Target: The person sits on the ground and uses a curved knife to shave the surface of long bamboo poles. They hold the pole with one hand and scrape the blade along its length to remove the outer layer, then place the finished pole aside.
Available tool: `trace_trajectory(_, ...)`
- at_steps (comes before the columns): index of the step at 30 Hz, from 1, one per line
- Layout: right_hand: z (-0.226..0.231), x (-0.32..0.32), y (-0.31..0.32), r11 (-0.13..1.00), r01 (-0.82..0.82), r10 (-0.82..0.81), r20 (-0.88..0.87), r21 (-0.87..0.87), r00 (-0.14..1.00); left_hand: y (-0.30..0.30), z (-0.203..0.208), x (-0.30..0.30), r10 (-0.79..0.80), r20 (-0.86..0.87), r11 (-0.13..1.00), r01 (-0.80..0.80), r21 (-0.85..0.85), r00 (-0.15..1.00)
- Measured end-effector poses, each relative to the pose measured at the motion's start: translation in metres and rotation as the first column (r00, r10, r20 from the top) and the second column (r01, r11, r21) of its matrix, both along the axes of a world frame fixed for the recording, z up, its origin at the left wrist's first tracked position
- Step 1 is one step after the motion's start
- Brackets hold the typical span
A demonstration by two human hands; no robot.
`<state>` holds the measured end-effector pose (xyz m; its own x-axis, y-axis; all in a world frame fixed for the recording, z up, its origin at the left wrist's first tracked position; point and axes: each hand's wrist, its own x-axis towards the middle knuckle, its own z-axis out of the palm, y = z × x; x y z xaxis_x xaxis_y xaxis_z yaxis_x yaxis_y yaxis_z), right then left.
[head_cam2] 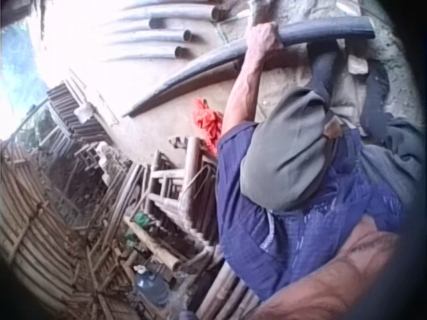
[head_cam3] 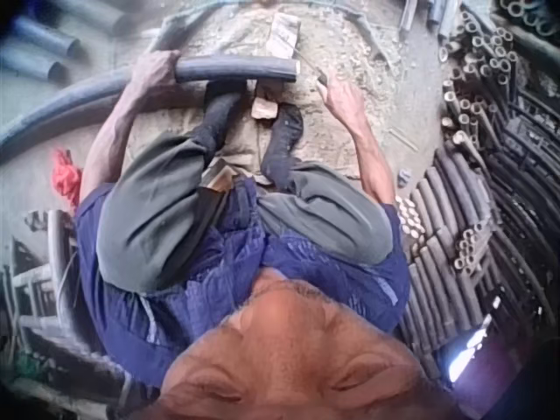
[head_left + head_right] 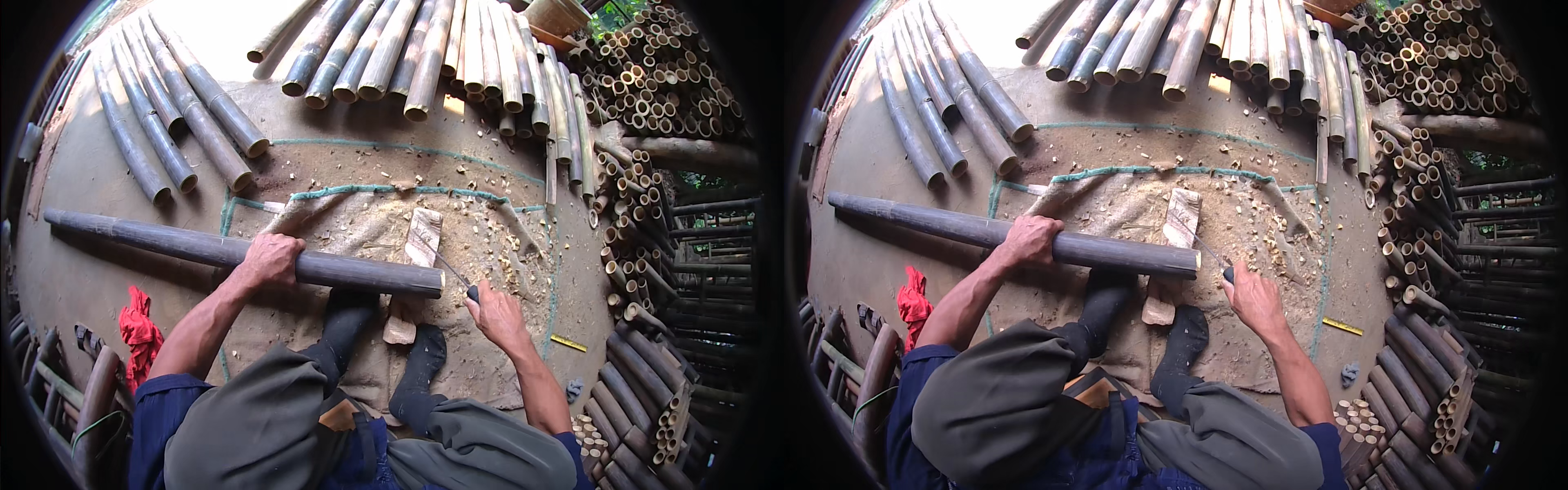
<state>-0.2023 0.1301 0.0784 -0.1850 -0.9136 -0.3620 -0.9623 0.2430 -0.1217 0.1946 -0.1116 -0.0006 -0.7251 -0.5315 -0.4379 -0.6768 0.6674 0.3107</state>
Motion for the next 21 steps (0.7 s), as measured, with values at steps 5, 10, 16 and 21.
trace_trajectory(5,0.06,0.06,0.0,0.888,0.028,0.154,0.355,-0.459,0.922,0.022,0.003,0.013,0.02,-0.152,0.981,-0.049,-0.19,0.988)
trace_trajectory(10,-0.02,0.005,0.032,0.999,0.049,-0.049,0.036,0.003,0.998,0.023,-0.002,0.0,0.001,-0.185,0.967,-0.048,-0.252,0.983)
trace_trajectory(16,0.059,0.053,-0.002,0.945,0.029,0.073,0.296,-0.326,0.953,0.039,-0.013,0.018,0.004,-0.295,0.911,-0.125,-0.393,0.956)
trace_trajectory(21,-0.007,0.017,0.031,0.982,0.007,0.019,0.133,-0.191,0.991,0.041,-0.015,0.008,-0.038,-0.362,0.886,-0.136,-0.444,0.932)
